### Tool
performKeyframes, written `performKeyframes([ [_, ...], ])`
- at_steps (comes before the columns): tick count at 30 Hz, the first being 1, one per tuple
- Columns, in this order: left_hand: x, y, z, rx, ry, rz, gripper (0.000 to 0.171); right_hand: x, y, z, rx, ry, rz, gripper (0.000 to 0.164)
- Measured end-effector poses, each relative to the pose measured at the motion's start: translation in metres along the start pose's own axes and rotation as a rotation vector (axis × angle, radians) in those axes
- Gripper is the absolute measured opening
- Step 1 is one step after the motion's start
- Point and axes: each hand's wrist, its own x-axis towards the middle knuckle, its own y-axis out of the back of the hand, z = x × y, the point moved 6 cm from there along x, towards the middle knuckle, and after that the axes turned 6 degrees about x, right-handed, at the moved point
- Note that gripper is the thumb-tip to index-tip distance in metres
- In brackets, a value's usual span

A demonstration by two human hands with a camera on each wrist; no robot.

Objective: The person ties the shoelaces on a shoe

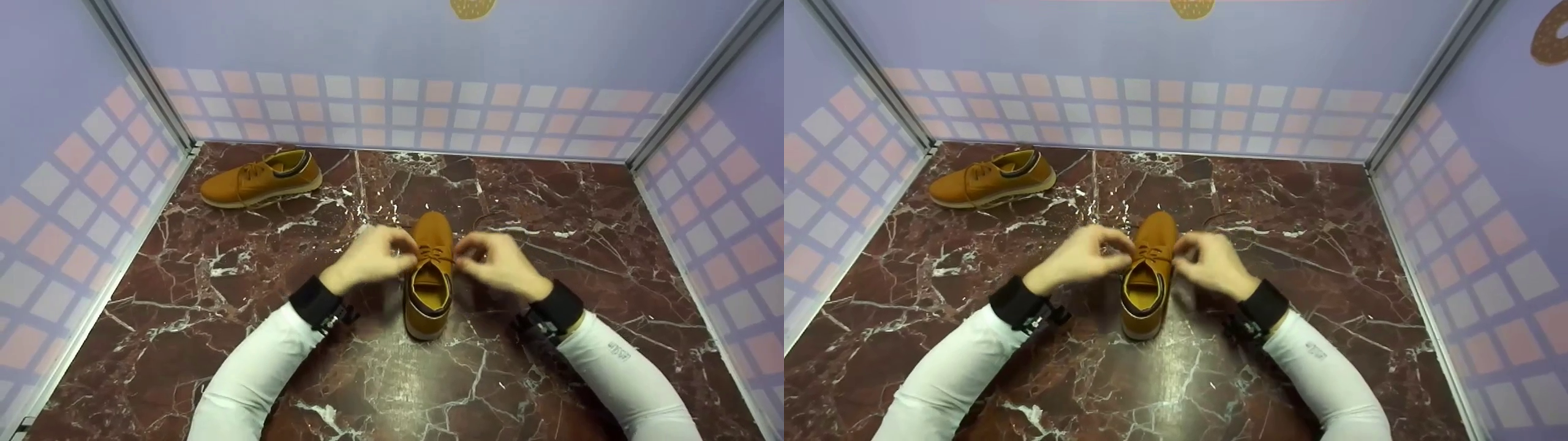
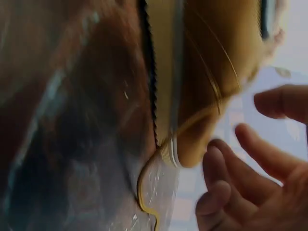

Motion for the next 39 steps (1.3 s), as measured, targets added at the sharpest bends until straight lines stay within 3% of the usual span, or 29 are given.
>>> performKeyframes([
  [3,-0.003,-0.006,0.012,0.146,-0.066,0.005,0.023,-0.002,-0.01,-0.006,-0.04,0.009,-0.048,0.018],
  [8,-0.006,-0.009,0.018,0.238,-0.089,0.076,0.013,-0.002,-0.013,-0.007,-0.057,-0.003,-0.018,0.015],
  [12,-0.005,-0.012,0.012,0.202,-0.067,0.078,0.011,-0.002,-0.016,-0.005,-0.066,-0.035,-0.031,0.013],
  [19,-0.005,-0.009,0.001,0.061,-0.034,-0.039,0.013,-0.003,-0.02,-0.005,-0.178,0.003,-0.068,0.008],
  [23,-0.005,-0.008,-0.003,-0.088,-0.031,-0.113,0.016,-0.004,-0.021,-0.007,-0.195,0.036,-0.098,0.007],
  [28,-0.002,-0.015,-0.009,-0.417,0.034,-0.207,0.012,-0.004,-0.021,-0.009,-0.177,0.033,-0.118,0.011],
  [32,0.0,-0.02,-0.011,-0.628,0.1,-0.247,0.011,-0.004,-0.022,-0.007,-0.166,0.032,-0.139,0.012],
  [39,0.003,-0.019,-0.008,-0.829,0.123,-0.268,0.021,-0.004,-0.023,-0.007,-0.158,0.036,-0.162,0.015],
])
